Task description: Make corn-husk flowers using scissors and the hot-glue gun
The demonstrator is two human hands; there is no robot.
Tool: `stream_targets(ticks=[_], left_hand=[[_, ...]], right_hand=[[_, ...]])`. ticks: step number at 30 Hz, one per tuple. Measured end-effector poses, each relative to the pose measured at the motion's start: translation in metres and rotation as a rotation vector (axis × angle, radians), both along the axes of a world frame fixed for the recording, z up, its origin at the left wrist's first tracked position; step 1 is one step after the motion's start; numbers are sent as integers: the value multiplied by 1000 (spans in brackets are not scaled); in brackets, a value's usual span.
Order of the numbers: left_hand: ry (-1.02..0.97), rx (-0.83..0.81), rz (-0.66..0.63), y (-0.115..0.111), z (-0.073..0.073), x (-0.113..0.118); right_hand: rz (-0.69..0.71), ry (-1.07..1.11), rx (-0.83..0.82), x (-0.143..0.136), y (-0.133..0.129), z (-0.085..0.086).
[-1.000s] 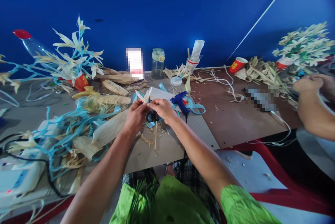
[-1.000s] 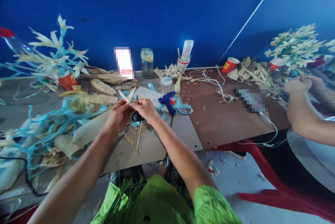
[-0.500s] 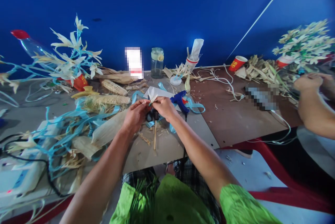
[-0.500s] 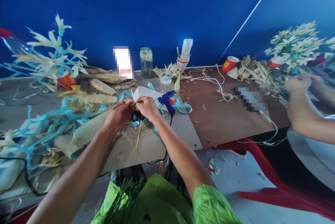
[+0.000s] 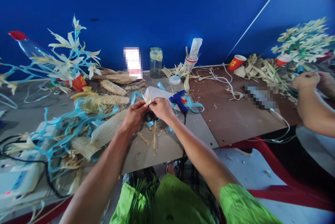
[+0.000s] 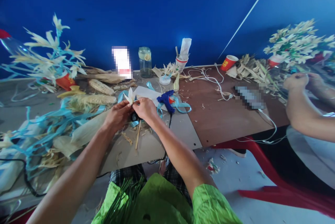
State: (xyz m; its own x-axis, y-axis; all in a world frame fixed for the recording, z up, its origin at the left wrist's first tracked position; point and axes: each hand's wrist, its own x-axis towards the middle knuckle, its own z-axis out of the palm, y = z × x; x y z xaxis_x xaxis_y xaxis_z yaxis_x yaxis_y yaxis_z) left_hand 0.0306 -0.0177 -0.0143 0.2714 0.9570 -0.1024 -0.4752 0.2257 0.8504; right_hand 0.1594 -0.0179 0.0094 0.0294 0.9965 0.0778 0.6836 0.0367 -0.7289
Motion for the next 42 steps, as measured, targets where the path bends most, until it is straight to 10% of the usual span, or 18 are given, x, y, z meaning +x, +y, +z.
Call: stream_targets(ticks=[19,33,42], left_hand=[[-190,-123,9,-3,12,-4],[-216,-24,-170,-7,17,-7],[-161,-45,-174,-4,9,-9]], right_hand=[[151,332,119,-13,-11,1],[266,1043,-305,1,-7,9],[275,1005,-440,7,-3,9]])
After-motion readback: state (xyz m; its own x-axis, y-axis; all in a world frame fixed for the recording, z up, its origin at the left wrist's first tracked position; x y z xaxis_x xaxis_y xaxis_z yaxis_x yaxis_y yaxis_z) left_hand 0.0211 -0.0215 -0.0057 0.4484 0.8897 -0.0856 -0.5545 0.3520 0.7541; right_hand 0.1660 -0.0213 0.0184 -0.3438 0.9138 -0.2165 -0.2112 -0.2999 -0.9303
